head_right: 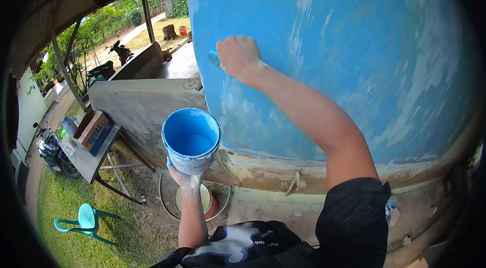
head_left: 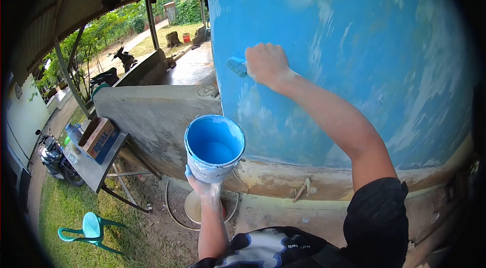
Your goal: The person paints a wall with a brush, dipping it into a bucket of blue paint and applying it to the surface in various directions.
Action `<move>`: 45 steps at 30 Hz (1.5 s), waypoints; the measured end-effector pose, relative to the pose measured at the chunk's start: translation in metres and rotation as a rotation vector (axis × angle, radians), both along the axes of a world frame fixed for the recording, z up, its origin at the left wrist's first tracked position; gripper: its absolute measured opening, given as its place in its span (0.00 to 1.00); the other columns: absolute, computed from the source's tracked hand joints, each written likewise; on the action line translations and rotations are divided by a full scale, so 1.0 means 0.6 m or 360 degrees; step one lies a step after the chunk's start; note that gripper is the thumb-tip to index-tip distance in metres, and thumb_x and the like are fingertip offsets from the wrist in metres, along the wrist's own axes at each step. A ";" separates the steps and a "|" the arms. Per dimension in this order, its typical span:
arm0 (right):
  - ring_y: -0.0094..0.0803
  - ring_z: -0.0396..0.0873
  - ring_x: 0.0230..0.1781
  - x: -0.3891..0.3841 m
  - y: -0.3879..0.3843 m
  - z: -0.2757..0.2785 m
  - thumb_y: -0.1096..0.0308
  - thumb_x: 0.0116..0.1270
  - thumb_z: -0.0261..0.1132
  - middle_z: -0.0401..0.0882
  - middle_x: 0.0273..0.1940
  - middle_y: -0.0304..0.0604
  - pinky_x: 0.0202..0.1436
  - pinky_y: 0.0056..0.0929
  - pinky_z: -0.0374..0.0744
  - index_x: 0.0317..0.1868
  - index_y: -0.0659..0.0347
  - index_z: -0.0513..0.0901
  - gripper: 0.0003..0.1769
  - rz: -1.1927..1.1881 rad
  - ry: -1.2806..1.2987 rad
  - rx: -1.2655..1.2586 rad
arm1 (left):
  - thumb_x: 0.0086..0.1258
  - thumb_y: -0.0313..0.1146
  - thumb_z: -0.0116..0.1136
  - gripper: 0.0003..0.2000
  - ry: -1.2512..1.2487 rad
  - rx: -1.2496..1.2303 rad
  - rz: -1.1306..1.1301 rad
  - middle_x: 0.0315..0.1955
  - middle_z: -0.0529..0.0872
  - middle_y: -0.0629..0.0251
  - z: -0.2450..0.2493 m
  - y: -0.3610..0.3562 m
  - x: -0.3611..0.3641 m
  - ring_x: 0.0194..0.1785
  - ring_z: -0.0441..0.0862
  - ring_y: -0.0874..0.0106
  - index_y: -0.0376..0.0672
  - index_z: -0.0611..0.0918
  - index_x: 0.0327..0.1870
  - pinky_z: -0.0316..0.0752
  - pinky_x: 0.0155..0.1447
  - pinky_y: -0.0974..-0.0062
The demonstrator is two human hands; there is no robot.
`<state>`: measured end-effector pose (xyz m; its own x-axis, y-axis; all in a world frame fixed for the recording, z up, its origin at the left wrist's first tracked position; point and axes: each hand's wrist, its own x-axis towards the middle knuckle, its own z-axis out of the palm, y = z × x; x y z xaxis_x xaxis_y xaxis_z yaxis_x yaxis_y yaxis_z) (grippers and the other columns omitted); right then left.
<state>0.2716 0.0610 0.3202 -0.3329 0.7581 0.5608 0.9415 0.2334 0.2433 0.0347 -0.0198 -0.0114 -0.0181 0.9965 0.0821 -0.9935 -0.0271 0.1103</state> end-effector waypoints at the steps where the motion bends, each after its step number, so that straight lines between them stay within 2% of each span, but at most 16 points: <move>1: 0.51 0.90 0.33 0.004 -0.004 0.011 0.63 0.67 0.71 0.88 0.31 0.56 0.34 0.47 0.85 0.34 0.62 0.90 0.10 0.0015 0.0083 0.0120 | 0.78 0.60 0.45 0.35 0.0029 0.0021 0.0015 0.80 0.65 0.55 0.007 -0.001 0.002 0.80 0.64 0.46 0.50 0.67 0.81 0.61 0.79 0.33; 4: 0.50 0.90 0.34 0.004 -0.025 0.017 0.62 0.67 0.71 0.89 0.31 0.55 0.35 0.48 0.85 0.38 0.61 0.90 0.11 -0.0045 0.0270 0.0359 | 0.79 0.60 0.44 0.35 0.0027 0.0015 0.0005 0.81 0.65 0.55 0.019 -0.009 0.006 0.80 0.64 0.46 0.50 0.67 0.81 0.61 0.79 0.33; 8: 0.49 0.89 0.33 0.020 -0.067 -0.020 0.61 0.68 0.71 0.89 0.32 0.54 0.34 0.48 0.85 0.40 0.62 0.90 0.12 -0.0022 0.0274 0.0303 | 0.79 0.60 0.43 0.35 0.0048 0.0106 -0.0059 0.81 0.64 0.55 0.016 -0.007 0.004 0.80 0.64 0.46 0.51 0.67 0.81 0.61 0.79 0.33; 10: 0.50 0.89 0.32 0.038 -0.063 -0.075 0.61 0.69 0.71 0.88 0.32 0.53 0.34 0.47 0.85 0.41 0.62 0.89 0.12 0.0020 0.0099 -0.0025 | 0.78 0.60 0.44 0.35 0.0027 0.0052 -0.0071 0.81 0.63 0.55 0.038 -0.016 0.009 0.80 0.64 0.46 0.51 0.67 0.81 0.61 0.79 0.33; 13: 0.49 0.89 0.31 0.060 -0.061 -0.123 0.60 0.69 0.70 0.88 0.32 0.53 0.32 0.46 0.83 0.41 0.62 0.89 0.13 -0.0049 -0.0137 -0.0169 | 0.78 0.60 0.44 0.35 0.0011 0.0011 -0.0109 0.81 0.63 0.56 0.040 -0.016 0.008 0.80 0.64 0.46 0.52 0.67 0.81 0.60 0.80 0.33; 14: 0.49 0.89 0.31 0.076 -0.057 -0.120 0.60 0.69 0.70 0.88 0.32 0.53 0.32 0.46 0.83 0.41 0.62 0.89 0.13 -0.0055 -0.0138 -0.0160 | 0.78 0.60 0.45 0.35 0.0015 0.0021 -0.0127 0.81 0.64 0.56 0.037 -0.012 0.009 0.80 0.64 0.46 0.52 0.67 0.81 0.60 0.80 0.33; 16: 0.48 0.89 0.32 0.085 -0.073 -0.076 0.65 0.69 0.68 0.88 0.30 0.51 0.32 0.47 0.84 0.32 0.62 0.87 0.10 -0.0118 0.0070 0.0110 | 0.78 0.60 0.45 0.35 0.0008 0.0037 -0.0124 0.81 0.64 0.56 0.029 -0.003 0.015 0.80 0.64 0.47 0.52 0.68 0.81 0.60 0.80 0.34; 19: 0.47 0.89 0.31 0.082 -0.099 -0.023 0.64 0.71 0.68 0.88 0.30 0.51 0.31 0.47 0.83 0.33 0.62 0.87 0.11 -0.0182 0.0184 0.0399 | 0.78 0.60 0.45 0.35 -0.0017 0.0028 -0.0152 0.81 0.65 0.56 0.030 -0.002 0.031 0.81 0.64 0.47 0.51 0.68 0.80 0.60 0.80 0.34; 21: 0.47 0.89 0.31 0.078 -0.119 -0.002 0.63 0.72 0.68 0.88 0.30 0.51 0.31 0.47 0.83 0.32 0.62 0.87 0.12 -0.0216 0.0232 0.0374 | 0.78 0.60 0.45 0.35 -0.0033 0.0004 -0.0190 0.81 0.65 0.56 0.030 -0.006 0.046 0.81 0.64 0.47 0.51 0.69 0.80 0.59 0.81 0.34; 26: 0.47 0.89 0.31 0.080 -0.092 -0.071 0.62 0.72 0.68 0.88 0.29 0.52 0.32 0.47 0.84 0.30 0.62 0.87 0.14 -0.0051 0.0252 0.0177 | 0.79 0.60 0.43 0.35 -0.0025 -0.0016 -0.0190 0.81 0.65 0.55 0.043 -0.028 0.062 0.80 0.65 0.47 0.50 0.67 0.81 0.61 0.80 0.36; 28: 0.48 0.89 0.31 0.082 -0.072 -0.097 0.61 0.71 0.69 0.88 0.30 0.52 0.33 0.47 0.84 0.30 0.61 0.87 0.14 -0.0009 0.0110 -0.0074 | 0.79 0.60 0.43 0.35 0.0050 -0.0020 -0.0154 0.81 0.65 0.55 0.041 -0.039 0.067 0.80 0.65 0.47 0.50 0.67 0.81 0.62 0.80 0.35; 35: 0.51 0.88 0.31 0.109 -0.076 -0.045 0.61 0.70 0.71 0.88 0.29 0.52 0.31 0.47 0.83 0.36 0.63 0.88 0.13 -0.0010 0.0386 0.0462 | 0.79 0.61 0.40 0.36 0.0183 0.0116 -0.0060 0.80 0.65 0.53 0.044 -0.041 0.076 0.80 0.66 0.46 0.48 0.65 0.82 0.64 0.79 0.35; 38: 0.52 0.86 0.31 0.113 -0.117 -0.034 0.57 0.72 0.70 0.88 0.30 0.51 0.33 0.46 0.81 0.42 0.62 0.87 0.15 0.0086 0.0708 0.0335 | 0.77 0.61 0.41 0.37 0.0153 0.0111 -0.0061 0.80 0.65 0.52 0.046 -0.040 0.088 0.80 0.65 0.45 0.48 0.65 0.82 0.65 0.78 0.34; 40: 0.43 0.85 0.29 0.137 -0.135 -0.034 0.57 0.70 0.73 0.86 0.30 0.48 0.34 0.38 0.79 0.43 0.63 0.87 0.16 0.0308 0.1026 -0.0097 | 0.77 0.62 0.42 0.37 0.0120 0.0101 -0.0075 0.81 0.63 0.52 0.049 -0.033 0.095 0.80 0.64 0.45 0.49 0.64 0.82 0.65 0.78 0.33; 42: 0.39 0.82 0.28 0.157 -0.148 -0.045 0.58 0.69 0.75 0.85 0.29 0.47 0.33 0.37 0.77 0.43 0.65 0.87 0.16 0.0440 0.1186 -0.0270 | 0.76 0.62 0.43 0.38 0.0118 0.0206 -0.0193 0.82 0.61 0.53 0.051 -0.028 0.104 0.81 0.63 0.44 0.51 0.63 0.83 0.63 0.79 0.32; 45: 0.32 0.78 0.28 0.187 -0.169 -0.066 0.60 0.67 0.77 0.84 0.30 0.45 0.35 0.34 0.75 0.43 0.66 0.87 0.16 0.0673 0.1521 -0.0582 | 0.75 0.63 0.47 0.39 0.0051 0.0214 -0.0177 0.79 0.66 0.54 0.052 -0.015 0.125 0.79 0.67 0.47 0.49 0.66 0.81 0.65 0.79 0.37</move>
